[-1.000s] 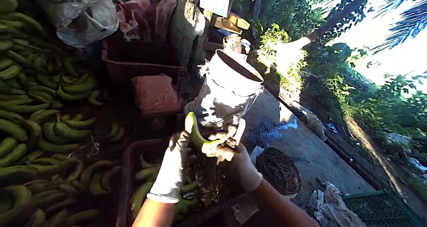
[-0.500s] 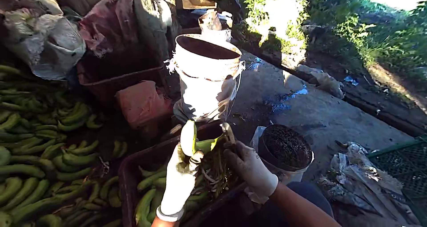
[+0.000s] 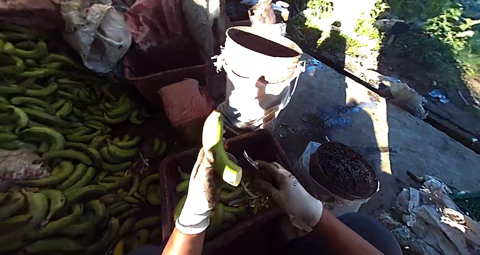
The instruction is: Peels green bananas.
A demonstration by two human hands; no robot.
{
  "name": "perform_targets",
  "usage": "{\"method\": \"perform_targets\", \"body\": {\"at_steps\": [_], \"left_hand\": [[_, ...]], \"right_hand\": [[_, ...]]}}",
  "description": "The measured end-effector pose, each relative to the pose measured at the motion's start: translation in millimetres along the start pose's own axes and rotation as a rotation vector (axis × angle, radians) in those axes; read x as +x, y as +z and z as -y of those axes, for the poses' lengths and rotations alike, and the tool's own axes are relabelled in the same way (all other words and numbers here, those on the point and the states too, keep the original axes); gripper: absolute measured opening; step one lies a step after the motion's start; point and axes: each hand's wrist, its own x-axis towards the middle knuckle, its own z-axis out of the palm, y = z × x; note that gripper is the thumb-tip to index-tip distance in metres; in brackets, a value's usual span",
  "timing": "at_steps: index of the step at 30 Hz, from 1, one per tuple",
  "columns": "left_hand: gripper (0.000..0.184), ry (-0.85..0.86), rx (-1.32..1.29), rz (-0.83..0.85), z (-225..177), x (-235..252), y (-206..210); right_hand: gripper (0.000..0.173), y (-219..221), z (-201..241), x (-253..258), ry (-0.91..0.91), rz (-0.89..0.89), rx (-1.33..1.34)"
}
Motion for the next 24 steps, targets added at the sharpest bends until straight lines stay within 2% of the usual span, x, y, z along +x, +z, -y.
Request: {"method": "perform_targets", "body": {"at_steps": [2, 5, 7, 10, 13, 16, 21, 24], "left_hand": [[0.058, -0.009, 0.121, -0.056, -1, -1, -3], [0.038, -0.017, 0.180, -0.063, -1, -3, 2], [0.034, -0.036, 0.156, -0.039, 0, -2, 5], [0.036, -0.116, 0.145, -0.051, -1, -2, 7], [0.037, -0.180, 0.170, -0.044, -3, -4, 8], [0.035, -0.220, 0.165, -0.034, -1, -7, 12], [0.039, -0.321, -0.061, 0.087, 7, -13, 13], [0.034, -0.328, 0.007, 0.072, 8, -17, 17]], "right_hand": [[0.058, -4, 9, -4, -0.134, -0.040, -0.005], [0.045, -5, 14, -7, -0.322, -0.078, 0.003], [0.045, -4, 16, -10, -0.295, -0.026, 0.060], [0.055, -4, 18, -14, -0.191, 0.086, 0.211], [0.043, -7, 13, -16, -0.287, 0.131, 0.226], [0.038, -8, 9, -19, -0.397, 0.145, 0.214], [0.037, 4, -1, -15, -0.360, 0.193, 0.246], [0.038, 10, -12, -9, -0.363, 0.092, 0.182]]}}
